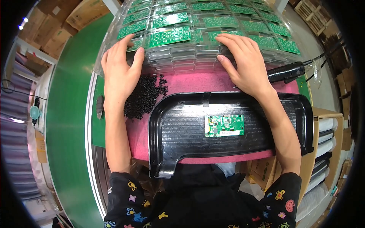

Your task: Assembling circuit boards into plastic housing components using an electric screwdriver.

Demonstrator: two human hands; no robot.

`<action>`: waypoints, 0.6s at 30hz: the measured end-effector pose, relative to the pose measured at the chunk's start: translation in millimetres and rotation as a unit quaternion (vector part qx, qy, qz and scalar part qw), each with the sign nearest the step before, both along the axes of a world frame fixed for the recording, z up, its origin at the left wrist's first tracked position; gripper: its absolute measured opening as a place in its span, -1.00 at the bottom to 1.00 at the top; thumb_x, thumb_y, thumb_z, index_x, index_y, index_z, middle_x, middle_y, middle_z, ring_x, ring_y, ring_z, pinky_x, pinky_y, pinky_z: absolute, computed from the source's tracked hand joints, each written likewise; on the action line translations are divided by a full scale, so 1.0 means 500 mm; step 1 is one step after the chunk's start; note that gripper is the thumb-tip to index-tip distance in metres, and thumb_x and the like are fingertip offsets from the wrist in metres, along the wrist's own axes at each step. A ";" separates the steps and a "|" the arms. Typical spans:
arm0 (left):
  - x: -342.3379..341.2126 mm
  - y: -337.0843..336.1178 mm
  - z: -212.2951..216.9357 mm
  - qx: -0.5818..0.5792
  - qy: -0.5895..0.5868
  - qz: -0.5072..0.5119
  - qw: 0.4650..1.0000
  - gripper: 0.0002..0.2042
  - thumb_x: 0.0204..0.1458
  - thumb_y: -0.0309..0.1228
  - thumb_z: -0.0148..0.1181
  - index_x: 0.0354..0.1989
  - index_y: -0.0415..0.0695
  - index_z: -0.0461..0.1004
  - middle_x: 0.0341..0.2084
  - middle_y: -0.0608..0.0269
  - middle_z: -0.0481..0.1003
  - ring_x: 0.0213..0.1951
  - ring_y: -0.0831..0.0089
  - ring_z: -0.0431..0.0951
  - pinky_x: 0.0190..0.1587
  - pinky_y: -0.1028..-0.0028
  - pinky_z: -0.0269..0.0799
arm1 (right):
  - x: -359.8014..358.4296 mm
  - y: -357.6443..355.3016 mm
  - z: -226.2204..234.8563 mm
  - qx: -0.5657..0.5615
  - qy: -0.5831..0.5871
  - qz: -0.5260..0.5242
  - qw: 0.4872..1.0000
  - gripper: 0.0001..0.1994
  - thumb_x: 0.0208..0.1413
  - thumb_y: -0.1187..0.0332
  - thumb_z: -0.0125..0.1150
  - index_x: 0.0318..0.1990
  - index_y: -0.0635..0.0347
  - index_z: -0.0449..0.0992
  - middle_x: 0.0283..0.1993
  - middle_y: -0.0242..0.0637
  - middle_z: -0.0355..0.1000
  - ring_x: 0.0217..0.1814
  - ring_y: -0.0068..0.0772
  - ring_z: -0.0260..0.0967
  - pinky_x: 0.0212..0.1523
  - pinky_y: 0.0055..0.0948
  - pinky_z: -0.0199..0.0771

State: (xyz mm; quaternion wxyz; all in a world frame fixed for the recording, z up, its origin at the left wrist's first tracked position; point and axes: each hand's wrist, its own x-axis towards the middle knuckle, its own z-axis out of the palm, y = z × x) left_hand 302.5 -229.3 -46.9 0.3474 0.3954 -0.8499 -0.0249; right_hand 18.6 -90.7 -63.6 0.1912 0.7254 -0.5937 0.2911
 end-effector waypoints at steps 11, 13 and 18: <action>0.000 -0.009 -0.019 -0.028 -0.023 0.007 0.999 -0.55 0.25 -0.17 0.08 0.24 -0.13 0.41 0.16 0.03 0.47 0.31 0.13 0.33 0.43 0.10 -0.06 | 0.000 -0.001 0.001 -0.007 0.001 0.006 1.000 -0.62 0.17 0.29 0.24 0.13 0.16 0.45 0.14 -0.20 0.46 0.23 -0.13 0.36 0.30 -0.16 0.24; -0.001 -0.003 -0.018 -0.016 -0.035 0.010 0.999 -0.55 0.27 -0.16 0.04 0.26 -0.13 0.40 0.21 0.01 0.43 0.35 0.13 0.29 0.44 0.09 -0.10 | 0.000 -0.001 0.001 -0.007 0.001 0.003 1.000 -0.62 0.16 0.29 0.25 0.12 0.17 0.45 0.14 -0.20 0.46 0.23 -0.14 0.36 0.29 -0.16 0.25; 0.000 0.000 -0.016 -0.025 -0.053 0.016 0.998 -0.55 0.30 -0.16 0.00 0.27 -0.13 0.38 0.23 0.02 0.42 0.36 0.13 0.28 0.45 0.10 -0.10 | 0.001 0.001 0.003 -0.010 0.000 0.006 1.000 -0.62 0.17 0.29 0.24 0.12 0.18 0.45 0.13 -0.20 0.47 0.22 -0.14 0.37 0.28 -0.16 0.25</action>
